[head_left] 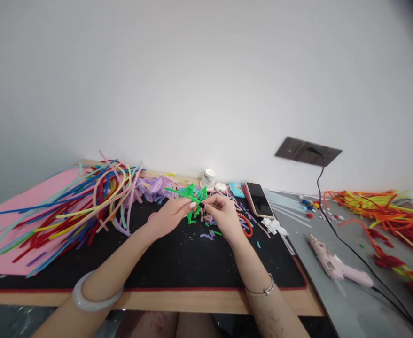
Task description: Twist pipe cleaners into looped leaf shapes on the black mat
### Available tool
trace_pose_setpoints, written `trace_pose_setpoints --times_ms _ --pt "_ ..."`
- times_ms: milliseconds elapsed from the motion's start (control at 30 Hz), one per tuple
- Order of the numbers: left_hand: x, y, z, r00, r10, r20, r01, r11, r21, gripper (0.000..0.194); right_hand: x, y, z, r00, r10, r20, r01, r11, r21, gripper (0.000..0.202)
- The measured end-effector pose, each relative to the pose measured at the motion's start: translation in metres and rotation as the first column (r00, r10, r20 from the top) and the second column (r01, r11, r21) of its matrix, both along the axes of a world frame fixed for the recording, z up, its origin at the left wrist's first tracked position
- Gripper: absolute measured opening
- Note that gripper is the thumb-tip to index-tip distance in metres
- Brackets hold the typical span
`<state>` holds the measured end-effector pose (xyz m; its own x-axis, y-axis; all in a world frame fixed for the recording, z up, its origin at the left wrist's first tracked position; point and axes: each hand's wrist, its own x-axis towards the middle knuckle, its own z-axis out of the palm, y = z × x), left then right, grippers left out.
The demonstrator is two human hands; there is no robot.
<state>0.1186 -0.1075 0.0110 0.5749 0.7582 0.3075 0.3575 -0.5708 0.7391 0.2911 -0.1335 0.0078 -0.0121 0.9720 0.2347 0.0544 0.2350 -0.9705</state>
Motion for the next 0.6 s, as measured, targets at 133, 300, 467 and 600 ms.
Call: trace_pose_setpoints --times_ms 133,300,467,600 --pt "-0.001 0.000 -0.002 1.000 0.015 0.000 -0.015 1.000 -0.004 0.036 -0.009 -0.003 -0.004 0.999 -0.038 0.010 0.037 0.994 0.101 0.005" --pt "-0.004 0.003 -0.004 0.996 0.085 0.029 -0.086 0.996 0.010 0.035 -0.004 -0.002 0.000 0.994 0.057 0.097 -0.060 0.998 0.026 0.011" --pt "-0.001 0.002 -0.005 0.995 0.095 0.016 -0.096 0.995 0.028 0.033 0.002 -0.002 0.001 0.980 0.015 0.197 -0.022 0.999 0.037 0.009" --pt "0.003 -0.001 -0.005 1.000 0.015 0.007 -0.015 1.000 0.004 0.033 0.000 -0.002 -0.001 0.970 -0.015 0.243 -0.002 0.998 0.070 0.012"
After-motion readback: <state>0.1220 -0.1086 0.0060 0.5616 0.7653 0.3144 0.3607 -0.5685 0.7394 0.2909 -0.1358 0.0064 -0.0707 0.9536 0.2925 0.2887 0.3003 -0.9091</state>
